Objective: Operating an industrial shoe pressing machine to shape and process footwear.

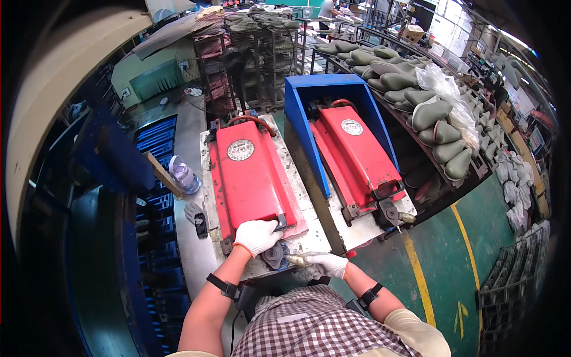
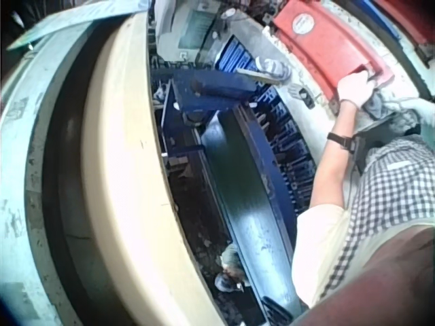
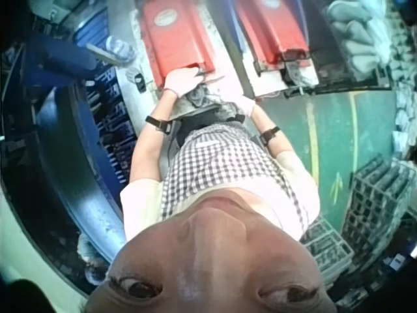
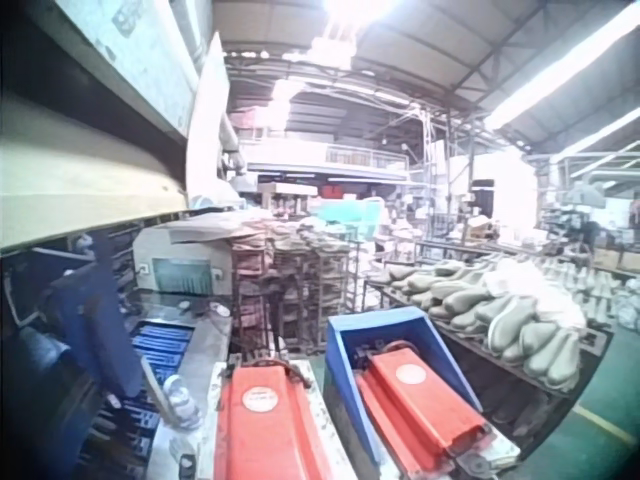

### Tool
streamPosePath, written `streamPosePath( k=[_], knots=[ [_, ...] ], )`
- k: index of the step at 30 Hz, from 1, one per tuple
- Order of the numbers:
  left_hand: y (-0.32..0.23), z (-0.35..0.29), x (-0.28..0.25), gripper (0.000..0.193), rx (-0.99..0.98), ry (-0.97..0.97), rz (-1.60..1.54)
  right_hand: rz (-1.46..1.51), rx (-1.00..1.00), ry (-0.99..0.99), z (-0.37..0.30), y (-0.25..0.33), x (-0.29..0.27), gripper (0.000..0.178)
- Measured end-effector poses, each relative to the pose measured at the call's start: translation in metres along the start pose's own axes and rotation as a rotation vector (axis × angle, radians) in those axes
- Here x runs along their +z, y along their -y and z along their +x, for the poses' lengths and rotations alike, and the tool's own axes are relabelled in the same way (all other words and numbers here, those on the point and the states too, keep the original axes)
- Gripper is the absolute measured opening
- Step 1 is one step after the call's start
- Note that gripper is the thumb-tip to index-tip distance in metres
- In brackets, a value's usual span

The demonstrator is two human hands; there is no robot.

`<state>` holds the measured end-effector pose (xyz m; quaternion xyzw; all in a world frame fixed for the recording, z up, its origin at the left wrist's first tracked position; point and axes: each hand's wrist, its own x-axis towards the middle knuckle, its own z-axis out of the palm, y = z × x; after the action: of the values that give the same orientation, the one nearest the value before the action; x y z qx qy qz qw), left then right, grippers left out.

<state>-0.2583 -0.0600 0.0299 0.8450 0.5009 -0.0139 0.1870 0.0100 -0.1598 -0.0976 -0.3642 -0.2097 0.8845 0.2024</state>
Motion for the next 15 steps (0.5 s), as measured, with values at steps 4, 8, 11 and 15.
streamPosePath(
  k=[4, 8, 11, 15],
  knots=[
    [-0.006, 0.0, -0.005, 0.05, -0.031, 0.003, -0.017, -0.256, -0.092, -0.218, -0.027, 0.015, -0.007, 0.046],
    [-0.011, -0.002, -0.005, 0.054, -0.075, -0.037, -0.044, -1.009, -0.674, -0.789, -0.068, 0.05, -0.026, 0.033],
    [-0.011, -0.005, -0.001, 0.056, -0.102, -0.086, -0.036, -0.94, -0.989, -1.117, -0.11, 0.085, -0.061, 0.021],
    [-0.019, -0.005, 0.002, 0.055, -0.101, -0.173, 0.009, -0.99, -1.064, -1.758, -0.169, 0.116, -0.133, 0.022]
  ],
)
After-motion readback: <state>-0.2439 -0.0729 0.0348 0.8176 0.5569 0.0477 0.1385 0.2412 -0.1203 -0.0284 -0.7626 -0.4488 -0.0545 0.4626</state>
